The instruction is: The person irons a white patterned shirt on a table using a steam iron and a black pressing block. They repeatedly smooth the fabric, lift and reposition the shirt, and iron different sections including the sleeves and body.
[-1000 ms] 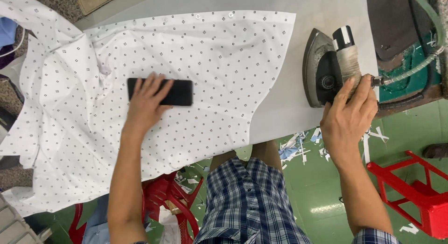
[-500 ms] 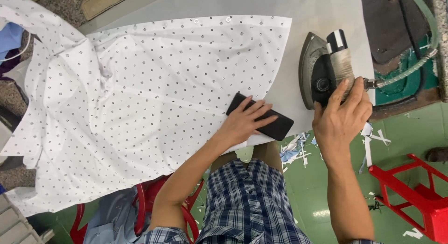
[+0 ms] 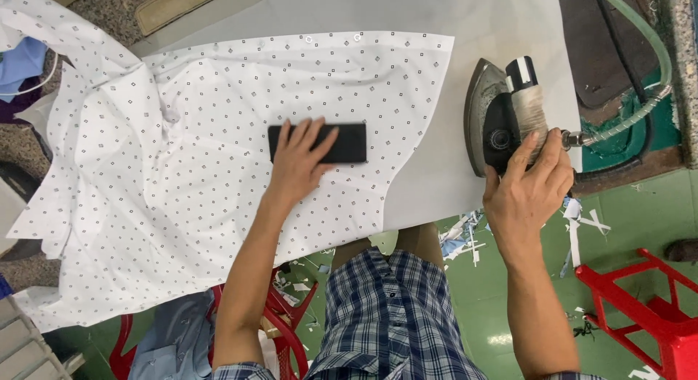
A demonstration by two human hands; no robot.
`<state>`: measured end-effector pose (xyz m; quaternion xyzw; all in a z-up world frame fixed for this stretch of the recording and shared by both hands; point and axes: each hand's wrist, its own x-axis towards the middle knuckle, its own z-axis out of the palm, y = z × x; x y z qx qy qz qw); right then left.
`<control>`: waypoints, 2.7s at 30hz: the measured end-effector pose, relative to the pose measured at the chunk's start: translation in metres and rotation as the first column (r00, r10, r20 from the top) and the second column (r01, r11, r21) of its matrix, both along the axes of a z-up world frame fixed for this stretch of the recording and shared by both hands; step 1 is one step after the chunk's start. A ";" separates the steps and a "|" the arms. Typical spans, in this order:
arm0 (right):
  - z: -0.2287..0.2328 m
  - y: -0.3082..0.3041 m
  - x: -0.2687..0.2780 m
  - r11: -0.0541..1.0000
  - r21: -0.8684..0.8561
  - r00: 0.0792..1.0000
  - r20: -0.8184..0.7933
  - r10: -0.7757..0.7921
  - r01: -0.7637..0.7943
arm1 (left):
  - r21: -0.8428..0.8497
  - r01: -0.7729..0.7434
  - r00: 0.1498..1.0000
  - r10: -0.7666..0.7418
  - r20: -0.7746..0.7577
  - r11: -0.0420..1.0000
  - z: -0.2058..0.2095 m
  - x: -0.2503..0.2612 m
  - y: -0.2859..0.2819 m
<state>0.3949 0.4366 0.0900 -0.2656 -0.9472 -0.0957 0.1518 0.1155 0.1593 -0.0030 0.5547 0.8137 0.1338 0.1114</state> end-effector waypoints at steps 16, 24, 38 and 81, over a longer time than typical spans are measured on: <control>0.006 0.001 -0.001 0.998 -0.043 0.999 -0.008 -0.047 0.047 | 0.089 0.184 0.983 -0.185 0.001 0.979 -0.022 0.039 0.134; 0.040 0.007 0.005 0.946 -0.317 0.989 0.145 -0.017 0.063 | 0.027 0.096 0.995 -0.097 0.033 0.995 -0.004 0.044 0.130; 0.061 0.044 -0.069 0.100 -0.840 0.796 0.459 -0.394 0.534 | 0.054 0.408 0.913 -0.409 0.008 0.911 0.031 -0.019 -0.068; 0.022 -0.013 -0.164 0.385 -0.618 0.710 0.453 -0.538 0.686 | 0.014 0.532 0.826 -0.523 0.209 0.846 -0.027 -0.082 0.267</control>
